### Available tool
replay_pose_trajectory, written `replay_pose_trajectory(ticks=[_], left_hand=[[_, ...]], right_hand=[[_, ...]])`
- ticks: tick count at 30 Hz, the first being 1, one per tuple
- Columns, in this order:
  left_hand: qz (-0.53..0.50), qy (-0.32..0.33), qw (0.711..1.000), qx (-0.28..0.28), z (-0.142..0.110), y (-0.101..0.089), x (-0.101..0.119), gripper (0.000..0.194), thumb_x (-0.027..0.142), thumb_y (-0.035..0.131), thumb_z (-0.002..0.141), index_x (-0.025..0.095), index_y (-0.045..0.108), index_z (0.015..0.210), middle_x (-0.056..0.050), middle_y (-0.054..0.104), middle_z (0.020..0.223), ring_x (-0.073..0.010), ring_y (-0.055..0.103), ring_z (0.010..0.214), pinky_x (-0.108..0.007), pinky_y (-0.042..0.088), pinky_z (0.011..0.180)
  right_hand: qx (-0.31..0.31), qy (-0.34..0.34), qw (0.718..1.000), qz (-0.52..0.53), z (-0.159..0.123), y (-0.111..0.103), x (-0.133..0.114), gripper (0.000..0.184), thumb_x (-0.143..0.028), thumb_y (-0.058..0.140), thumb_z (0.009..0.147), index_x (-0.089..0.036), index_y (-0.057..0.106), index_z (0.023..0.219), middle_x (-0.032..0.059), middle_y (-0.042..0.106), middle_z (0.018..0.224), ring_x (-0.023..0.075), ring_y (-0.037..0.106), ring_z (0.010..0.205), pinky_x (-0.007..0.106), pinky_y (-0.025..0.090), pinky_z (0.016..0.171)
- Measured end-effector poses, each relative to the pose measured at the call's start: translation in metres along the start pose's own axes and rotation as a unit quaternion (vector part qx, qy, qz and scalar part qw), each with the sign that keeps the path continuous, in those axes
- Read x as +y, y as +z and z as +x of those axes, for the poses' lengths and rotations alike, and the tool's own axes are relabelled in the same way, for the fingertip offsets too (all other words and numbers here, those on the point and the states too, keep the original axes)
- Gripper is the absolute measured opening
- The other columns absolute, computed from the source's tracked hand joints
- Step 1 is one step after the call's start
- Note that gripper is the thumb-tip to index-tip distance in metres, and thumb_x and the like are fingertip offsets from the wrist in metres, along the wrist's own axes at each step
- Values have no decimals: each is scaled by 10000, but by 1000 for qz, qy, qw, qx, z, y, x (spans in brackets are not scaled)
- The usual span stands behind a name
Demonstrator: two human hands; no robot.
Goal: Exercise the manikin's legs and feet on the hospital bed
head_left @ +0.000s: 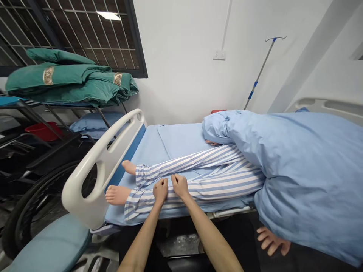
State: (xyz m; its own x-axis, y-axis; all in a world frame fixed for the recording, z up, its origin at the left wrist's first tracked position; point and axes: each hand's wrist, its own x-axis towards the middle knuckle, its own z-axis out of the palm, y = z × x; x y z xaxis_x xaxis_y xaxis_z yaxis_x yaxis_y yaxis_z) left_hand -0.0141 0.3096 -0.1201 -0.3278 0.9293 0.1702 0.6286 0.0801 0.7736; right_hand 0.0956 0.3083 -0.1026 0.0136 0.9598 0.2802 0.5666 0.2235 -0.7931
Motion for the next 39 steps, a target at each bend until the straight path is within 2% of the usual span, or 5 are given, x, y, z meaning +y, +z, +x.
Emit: replay_pose_trajectory(ticks=[5, 11, 18, 22, 39], left_hand=[[-100, 38, 994, 2, 1, 12, 14, 383, 423, 382, 806, 205, 304, 501, 44, 319, 481, -102, 340, 527, -221, 279, 536], [-2, 21, 999, -25, -10, 31, 25, 372, 375, 421, 801, 190, 352, 485, 37, 344, 474, -100, 299, 519, -237, 224, 532], [-117, 44, 992, -31, -13, 44, 46, 388, 408, 395, 806, 204, 292, 492, 50, 284, 480, -95, 314, 508, -228, 263, 525], [-44, 28, 998, -45, -23, 61, 57, 374, 372, 404, 810, 192, 328, 492, 44, 322, 485, -94, 319, 518, -231, 235, 535], [-16, 48, 995, -84, -43, 90, 94, 348, 342, 419, 788, 189, 340, 485, 39, 338, 491, -102, 313, 533, -247, 217, 562]], right_hand=[[4, 35, 999, 16, -1, 0, 13, 403, -365, 337, 902, -213, 429, 540, -26, 456, 516, 127, 418, 544, 245, 241, 546], [26, 21, 998, 53, 5, -30, 20, 412, -400, 331, 919, -206, 337, 555, -50, 361, 523, 102, 351, 551, 242, 223, 563], [32, 54, 995, 83, 2, -41, 45, 414, -397, 335, 914, -211, 303, 546, -57, 308, 514, 98, 323, 551, 246, 222, 559], [41, 68, 988, 130, 7, -53, 49, 410, -415, 316, 908, -218, 296, 549, -59, 316, 515, 98, 329, 542, 236, 241, 534], [81, 8, 997, 12, -4, -116, 81, 424, -422, 345, 910, -216, 363, 540, -43, 372, 483, 117, 343, 494, 249, 231, 527]])
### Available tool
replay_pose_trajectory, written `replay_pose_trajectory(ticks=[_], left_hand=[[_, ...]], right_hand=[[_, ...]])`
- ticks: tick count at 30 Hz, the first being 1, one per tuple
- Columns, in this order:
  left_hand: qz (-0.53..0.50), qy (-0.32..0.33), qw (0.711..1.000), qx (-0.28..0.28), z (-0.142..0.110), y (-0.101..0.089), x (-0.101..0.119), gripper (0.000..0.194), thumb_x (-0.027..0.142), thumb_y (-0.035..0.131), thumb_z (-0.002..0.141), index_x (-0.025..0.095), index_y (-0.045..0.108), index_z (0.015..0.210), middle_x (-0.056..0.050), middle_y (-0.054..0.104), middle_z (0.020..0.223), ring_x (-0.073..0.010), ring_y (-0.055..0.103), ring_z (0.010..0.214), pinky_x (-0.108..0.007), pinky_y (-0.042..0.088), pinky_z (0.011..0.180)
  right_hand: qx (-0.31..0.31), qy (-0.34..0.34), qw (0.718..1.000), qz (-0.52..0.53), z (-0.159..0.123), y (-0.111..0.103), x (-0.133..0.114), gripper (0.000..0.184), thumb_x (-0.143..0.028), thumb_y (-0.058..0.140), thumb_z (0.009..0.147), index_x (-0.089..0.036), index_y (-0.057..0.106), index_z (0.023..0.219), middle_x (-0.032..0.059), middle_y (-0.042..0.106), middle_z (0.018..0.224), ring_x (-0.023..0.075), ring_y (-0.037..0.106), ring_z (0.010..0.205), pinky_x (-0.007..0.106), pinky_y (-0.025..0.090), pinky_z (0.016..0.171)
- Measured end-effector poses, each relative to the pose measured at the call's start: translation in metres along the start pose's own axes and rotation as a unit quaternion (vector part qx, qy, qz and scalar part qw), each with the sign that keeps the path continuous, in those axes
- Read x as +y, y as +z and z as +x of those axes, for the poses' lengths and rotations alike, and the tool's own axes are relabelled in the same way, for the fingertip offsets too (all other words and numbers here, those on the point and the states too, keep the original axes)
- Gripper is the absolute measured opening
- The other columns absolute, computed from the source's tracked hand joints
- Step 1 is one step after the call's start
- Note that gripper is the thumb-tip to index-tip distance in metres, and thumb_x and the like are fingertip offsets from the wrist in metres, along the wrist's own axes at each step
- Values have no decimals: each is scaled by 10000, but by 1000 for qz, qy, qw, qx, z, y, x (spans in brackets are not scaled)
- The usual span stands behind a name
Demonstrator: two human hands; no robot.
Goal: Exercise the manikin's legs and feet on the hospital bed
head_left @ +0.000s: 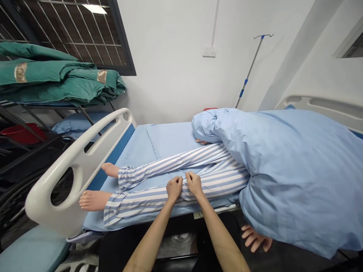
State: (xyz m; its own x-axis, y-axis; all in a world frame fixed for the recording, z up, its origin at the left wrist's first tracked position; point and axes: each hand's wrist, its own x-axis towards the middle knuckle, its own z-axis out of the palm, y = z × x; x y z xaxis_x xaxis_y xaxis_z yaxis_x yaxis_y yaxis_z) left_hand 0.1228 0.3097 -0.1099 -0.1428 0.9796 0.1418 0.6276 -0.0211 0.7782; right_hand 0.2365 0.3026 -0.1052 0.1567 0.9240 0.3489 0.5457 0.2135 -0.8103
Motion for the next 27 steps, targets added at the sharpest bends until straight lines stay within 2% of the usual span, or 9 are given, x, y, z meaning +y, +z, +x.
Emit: replay_pose_trajectory(ticks=[5, 8, 12, 17, 20, 22, 27], left_hand=[[-80, 11, 997, -10, 2, 9, 13, 385, 378, 394, 794, 198, 245, 489, 48, 246, 482, -97, 293, 519, -237, 226, 546], [-57, 33, 997, -32, 0, 21, 19, 363, 358, 395, 786, 195, 275, 484, 44, 285, 481, -100, 302, 526, -241, 219, 553], [9, 34, 999, -42, -5, 30, 20, 345, 338, 407, 784, 187, 333, 483, 37, 342, 486, -103, 311, 532, -250, 208, 564], [-51, 11, 998, -29, -4, 34, 32, 365, 362, 404, 775, 194, 277, 476, 43, 277, 481, -101, 313, 524, -246, 220, 554], [-116, 29, 992, -47, -5, 47, 46, 377, 396, 397, 776, 202, 281, 473, 45, 283, 476, -101, 325, 517, -241, 248, 553], [-120, 31, 991, -56, -7, 58, 54, 369, 390, 400, 771, 203, 296, 469, 44, 300, 470, -103, 328, 513, -243, 252, 551], [-87, 25, 995, -30, -12, 76, 68, 357, 351, 422, 758, 200, 287, 464, 43, 293, 464, -104, 312, 512, -251, 231, 548]], right_hand=[[2, 1, 998, -58, -2, -11, 17, 401, -394, 347, 907, -214, 419, 556, -25, 426, 498, 127, 378, 505, 257, 213, 530], [10, 14, 999, -34, 0, -15, 20, 419, -407, 328, 913, -214, 392, 547, -28, 416, 494, 124, 386, 506, 249, 227, 526], [20, -1, 999, -39, 4, -34, 24, 427, -421, 327, 918, -214, 384, 549, -35, 395, 489, 120, 366, 502, 251, 233, 537], [33, 1, 997, -71, 3, -48, 39, 403, -406, 346, 910, -211, 411, 563, -35, 383, 496, 120, 353, 506, 260, 210, 535], [43, 17, 999, -26, 6, -52, 42, 431, -424, 329, 913, -212, 386, 542, -42, 364, 487, 115, 352, 500, 246, 224, 520], [52, 21, 998, 2, 9, -59, 42, 447, -434, 321, 917, -213, 370, 532, -46, 364, 487, 111, 351, 499, 236, 238, 514], [54, 5, 997, -54, 9, -80, 52, 419, -413, 341, 918, -209, 433, 563, -33, 423, 498, 115, 364, 503, 245, 236, 532]])
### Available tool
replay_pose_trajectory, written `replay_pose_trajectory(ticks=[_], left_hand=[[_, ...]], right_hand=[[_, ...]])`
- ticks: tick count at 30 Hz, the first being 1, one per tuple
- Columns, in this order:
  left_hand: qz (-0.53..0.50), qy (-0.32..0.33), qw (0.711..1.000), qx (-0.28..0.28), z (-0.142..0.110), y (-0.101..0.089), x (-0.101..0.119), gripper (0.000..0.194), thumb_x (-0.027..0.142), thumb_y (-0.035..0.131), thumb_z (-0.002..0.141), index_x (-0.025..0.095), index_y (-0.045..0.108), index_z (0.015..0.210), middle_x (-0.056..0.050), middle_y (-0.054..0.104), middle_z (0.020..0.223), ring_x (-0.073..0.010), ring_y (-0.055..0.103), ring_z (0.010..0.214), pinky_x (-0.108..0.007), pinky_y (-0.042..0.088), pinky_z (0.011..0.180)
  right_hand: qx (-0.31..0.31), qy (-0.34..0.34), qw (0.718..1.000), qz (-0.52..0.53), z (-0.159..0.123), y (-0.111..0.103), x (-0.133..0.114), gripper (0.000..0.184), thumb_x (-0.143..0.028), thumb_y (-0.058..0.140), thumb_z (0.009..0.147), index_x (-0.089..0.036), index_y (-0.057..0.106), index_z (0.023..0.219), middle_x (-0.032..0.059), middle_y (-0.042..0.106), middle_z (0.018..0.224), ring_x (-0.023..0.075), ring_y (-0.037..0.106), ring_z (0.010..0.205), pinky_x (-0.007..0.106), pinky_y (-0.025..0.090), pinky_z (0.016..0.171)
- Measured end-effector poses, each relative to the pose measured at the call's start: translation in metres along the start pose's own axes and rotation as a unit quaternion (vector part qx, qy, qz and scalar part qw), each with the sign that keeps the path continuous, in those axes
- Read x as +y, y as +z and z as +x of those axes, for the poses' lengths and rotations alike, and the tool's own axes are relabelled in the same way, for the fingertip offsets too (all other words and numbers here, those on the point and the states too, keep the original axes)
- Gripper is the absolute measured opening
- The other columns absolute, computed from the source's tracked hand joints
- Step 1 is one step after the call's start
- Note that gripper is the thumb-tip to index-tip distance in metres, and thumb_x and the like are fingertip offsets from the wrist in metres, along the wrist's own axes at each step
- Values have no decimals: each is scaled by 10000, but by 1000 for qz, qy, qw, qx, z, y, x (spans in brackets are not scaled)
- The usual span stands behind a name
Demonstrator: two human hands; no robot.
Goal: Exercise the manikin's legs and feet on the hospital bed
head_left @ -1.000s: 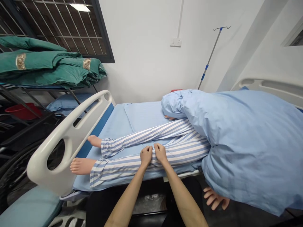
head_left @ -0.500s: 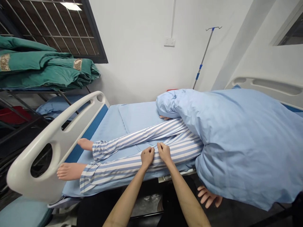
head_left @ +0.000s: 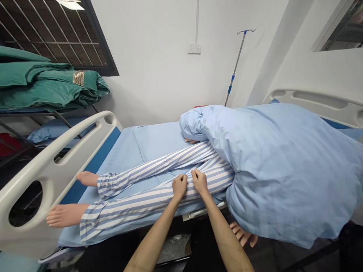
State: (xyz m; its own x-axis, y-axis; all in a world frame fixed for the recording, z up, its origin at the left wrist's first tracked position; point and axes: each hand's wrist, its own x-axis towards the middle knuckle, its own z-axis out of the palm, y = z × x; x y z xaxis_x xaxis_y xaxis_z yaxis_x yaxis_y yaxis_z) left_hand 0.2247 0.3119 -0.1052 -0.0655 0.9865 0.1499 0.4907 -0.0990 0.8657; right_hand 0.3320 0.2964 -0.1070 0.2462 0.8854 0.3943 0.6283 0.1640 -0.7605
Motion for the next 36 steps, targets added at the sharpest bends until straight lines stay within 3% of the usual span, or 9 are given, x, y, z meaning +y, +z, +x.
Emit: replay_pose_trajectory(ticks=[5, 11, 17, 25, 29, 33, 36], left_hand=[[-72, 7, 997, -31, 3, 16, 18, 369, 368, 402, 795, 207, 312, 476, 41, 315, 467, -104, 327, 505, -249, 264, 534], [-25, -23, 999, -10, 3, 36, 28, 377, 326, 393, 821, 207, 305, 474, 31, 349, 464, -108, 351, 514, -255, 266, 537], [-42, 5, 998, -37, 3, 48, 34, 374, 331, 404, 811, 206, 309, 472, 34, 351, 464, -107, 352, 513, -251, 266, 541], [-76, 17, 995, -67, 3, 75, 50, 367, 334, 398, 797, 198, 338, 462, 41, 342, 459, -101, 349, 517, -243, 256, 544], [-41, 19, 997, -64, 1, 87, 55, 357, 313, 420, 784, 194, 326, 461, 44, 335, 461, -99, 334, 516, -252, 236, 541], [-62, 23, 994, -84, 0, 86, 50, 356, 318, 427, 773, 194, 334, 452, 42, 346, 454, -100, 364, 515, -248, 253, 544], [-124, 11, 984, -131, 2, 66, 39, 366, 364, 409, 784, 194, 422, 461, 31, 423, 449, -108, 428, 509, -242, 323, 572]], right_hand=[[4, 11, 1000, 6, 1, -6, 8, 421, -394, 318, 923, -208, 463, 575, -13, 474, 514, 126, 413, 517, 242, 251, 529], [39, 20, 999, -14, 5, -26, 18, 414, -408, 331, 918, -216, 437, 567, -23, 447, 497, 126, 381, 505, 254, 254, 540], [56, 25, 998, 17, 11, -40, 24, 433, -434, 314, 923, -212, 396, 560, -35, 422, 501, 114, 379, 507, 241, 263, 536], [56, 24, 997, -43, 19, -61, 46, 442, -460, 322, 905, -209, 448, 564, -16, 468, 492, 126, 400, 509, 246, 268, 544], [104, 38, 992, -57, 25, -78, 57, 440, -473, 332, 894, -208, 454, 564, -2, 486, 497, 129, 390, 509, 253, 274, 539], [190, 84, 975, -84, 35, -92, 70, 439, -457, 320, 883, -208, 465, 552, 35, 526, 514, 138, 377, 509, 268, 279, 538], [211, 95, 968, -96, 37, -92, 76, 444, -451, 312, 880, -200, 502, 567, 71, 571, 553, 146, 396, 523, 274, 289, 543]])
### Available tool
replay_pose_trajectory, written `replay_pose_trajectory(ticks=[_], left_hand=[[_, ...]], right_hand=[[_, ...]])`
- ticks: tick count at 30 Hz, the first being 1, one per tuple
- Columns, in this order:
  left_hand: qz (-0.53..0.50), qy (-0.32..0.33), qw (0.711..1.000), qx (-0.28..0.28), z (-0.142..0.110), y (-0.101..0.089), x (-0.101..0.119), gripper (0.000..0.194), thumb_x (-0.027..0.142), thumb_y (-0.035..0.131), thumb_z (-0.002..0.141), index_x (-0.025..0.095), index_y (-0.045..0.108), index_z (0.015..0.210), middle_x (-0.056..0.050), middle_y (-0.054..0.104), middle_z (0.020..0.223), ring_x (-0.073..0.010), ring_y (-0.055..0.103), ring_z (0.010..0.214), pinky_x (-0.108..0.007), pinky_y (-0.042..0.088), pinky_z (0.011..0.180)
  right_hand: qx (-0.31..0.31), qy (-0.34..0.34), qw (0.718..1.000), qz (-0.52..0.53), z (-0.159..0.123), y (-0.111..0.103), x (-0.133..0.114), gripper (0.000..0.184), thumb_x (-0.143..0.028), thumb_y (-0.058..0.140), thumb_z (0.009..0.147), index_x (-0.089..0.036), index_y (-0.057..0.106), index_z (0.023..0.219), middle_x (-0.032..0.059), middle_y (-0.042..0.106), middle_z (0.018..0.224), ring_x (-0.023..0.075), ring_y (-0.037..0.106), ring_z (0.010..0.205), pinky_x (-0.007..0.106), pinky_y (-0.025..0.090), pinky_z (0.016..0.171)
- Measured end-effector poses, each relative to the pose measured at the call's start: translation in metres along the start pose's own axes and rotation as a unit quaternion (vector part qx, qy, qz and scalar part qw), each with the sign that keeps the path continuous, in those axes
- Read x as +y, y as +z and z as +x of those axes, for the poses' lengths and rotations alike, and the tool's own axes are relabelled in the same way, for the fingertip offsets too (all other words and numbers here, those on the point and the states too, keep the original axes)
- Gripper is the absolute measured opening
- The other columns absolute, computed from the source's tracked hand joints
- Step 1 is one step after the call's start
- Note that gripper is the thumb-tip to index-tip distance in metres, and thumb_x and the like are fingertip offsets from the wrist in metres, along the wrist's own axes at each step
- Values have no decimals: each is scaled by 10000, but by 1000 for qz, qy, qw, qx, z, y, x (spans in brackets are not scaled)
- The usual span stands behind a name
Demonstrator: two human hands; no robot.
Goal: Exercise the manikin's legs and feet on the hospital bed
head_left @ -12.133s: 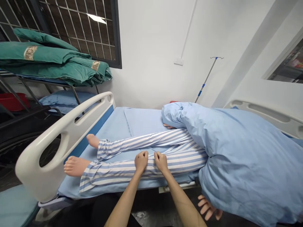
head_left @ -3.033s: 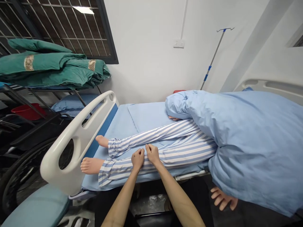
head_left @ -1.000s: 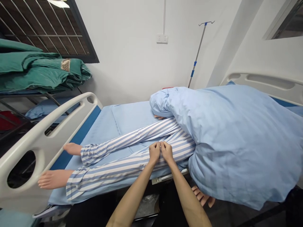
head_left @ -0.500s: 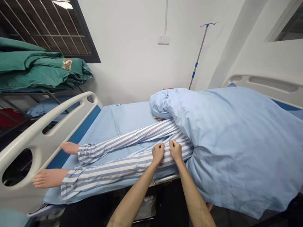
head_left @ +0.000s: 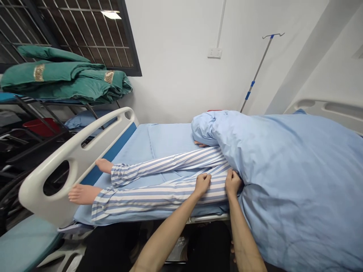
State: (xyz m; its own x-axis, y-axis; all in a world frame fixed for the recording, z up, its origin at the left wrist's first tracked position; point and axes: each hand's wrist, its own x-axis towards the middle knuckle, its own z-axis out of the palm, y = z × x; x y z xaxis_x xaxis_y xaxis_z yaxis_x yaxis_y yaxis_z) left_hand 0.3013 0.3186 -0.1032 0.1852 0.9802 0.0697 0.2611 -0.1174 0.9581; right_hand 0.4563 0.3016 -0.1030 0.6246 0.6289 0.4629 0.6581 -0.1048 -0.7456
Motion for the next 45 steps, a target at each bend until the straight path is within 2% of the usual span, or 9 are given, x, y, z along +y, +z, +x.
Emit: replay_pose_trajectory(ticks=[4, 11, 15, 20, 25, 28, 34, 38, 45], left_hand=[[36, 6, 998, 42, -13, -80, -18, 393, 420, 413, 773, 193, 427, 453, 27, 428, 451, -111, 437, 516, -240, 333, 573], [196, -25, 962, 190, -57, -285, -69, 406, 432, 396, 794, 198, 415, 463, 22, 442, 471, -118, 450, 542, -230, 331, 598], [291, -84, 928, 215, -76, -340, -99, 371, 371, 399, 810, 191, 422, 487, 15, 477, 508, -124, 457, 582, -220, 285, 588], [374, -131, 891, 221, -79, -343, -115, 325, 331, 433, 813, 191, 490, 525, -15, 570, 597, -143, 476, 630, -238, 208, 571], [357, -147, 896, 218, -81, -343, -118, 313, 336, 430, 817, 199, 519, 551, -30, 602, 633, -157, 489, 641, -250, 190, 567], [327, -130, 911, 216, -81, -349, -120, 302, 333, 444, 806, 192, 496, 544, -17, 575, 610, -142, 463, 619, -249, 192, 569], [130, -71, 947, 284, -69, -338, -106, 396, 400, 368, 839, 201, 349, 497, 24, 397, 479, -121, 399, 528, -237, 267, 559], [104, -91, 951, 276, -64, -312, -96, 413, 398, 340, 855, 195, 441, 509, -11, 493, 522, -136, 448, 559, -246, 293, 572], [2, -65, 956, 285, -55, -285, -86, 434, 433, 333, 842, 215, 351, 468, 18, 399, 445, -123, 409, 493, -241, 332, 550]], right_hand=[[-1, -16, 1000, -25, -5, 2, 3, 446, -449, 308, 876, -201, 502, 560, 84, 583, 562, 148, 389, 524, 281, 289, 551], [-44, -3, 994, -104, -1, 4, 4, 363, -375, 371, 856, -195, 565, 607, 105, 616, 607, 163, 403, 519, 298, 247, 557], [-67, 23, 988, -140, -7, 7, -15, 296, -354, 392, 848, -198, 561, 661, 90, 598, 604, 177, 427, 518, 292, 248, 551], [-110, -58, 992, -6, -76, 43, -102, 340, -435, 341, 881, -216, 496, 671, 34, 553, 579, 171, 458, 543, 268, 290, 553], [-296, -210, 925, 109, -187, 119, -227, 410, -437, 324, 911, -221, 458, 590, -8, 497, 514, 134, 420, 489, 255, 259, 538], [-365, -239, 893, 114, -237, 160, -267, 389, -404, 349, 909, -223, 478, 589, -13, 499, 506, 135, 435, 493, 257, 234, 533], [-361, -135, 908, 163, -263, 202, -264, 404, -390, 317, 893, -224, 404, 535, -10, 479, 501, 143, 434, 512, 251, 254, 517], [-336, -56, 909, 238, -242, 194, -261, 420, -440, 321, 874, -225, 357, 515, -31, 416, 476, 124, 389, 485, 240, 274, 495], [-317, -87, 922, 207, -218, 171, -236, 419, -425, 350, 886, -215, 355, 523, -43, 379, 492, 114, 355, 508, 255, 228, 528]])
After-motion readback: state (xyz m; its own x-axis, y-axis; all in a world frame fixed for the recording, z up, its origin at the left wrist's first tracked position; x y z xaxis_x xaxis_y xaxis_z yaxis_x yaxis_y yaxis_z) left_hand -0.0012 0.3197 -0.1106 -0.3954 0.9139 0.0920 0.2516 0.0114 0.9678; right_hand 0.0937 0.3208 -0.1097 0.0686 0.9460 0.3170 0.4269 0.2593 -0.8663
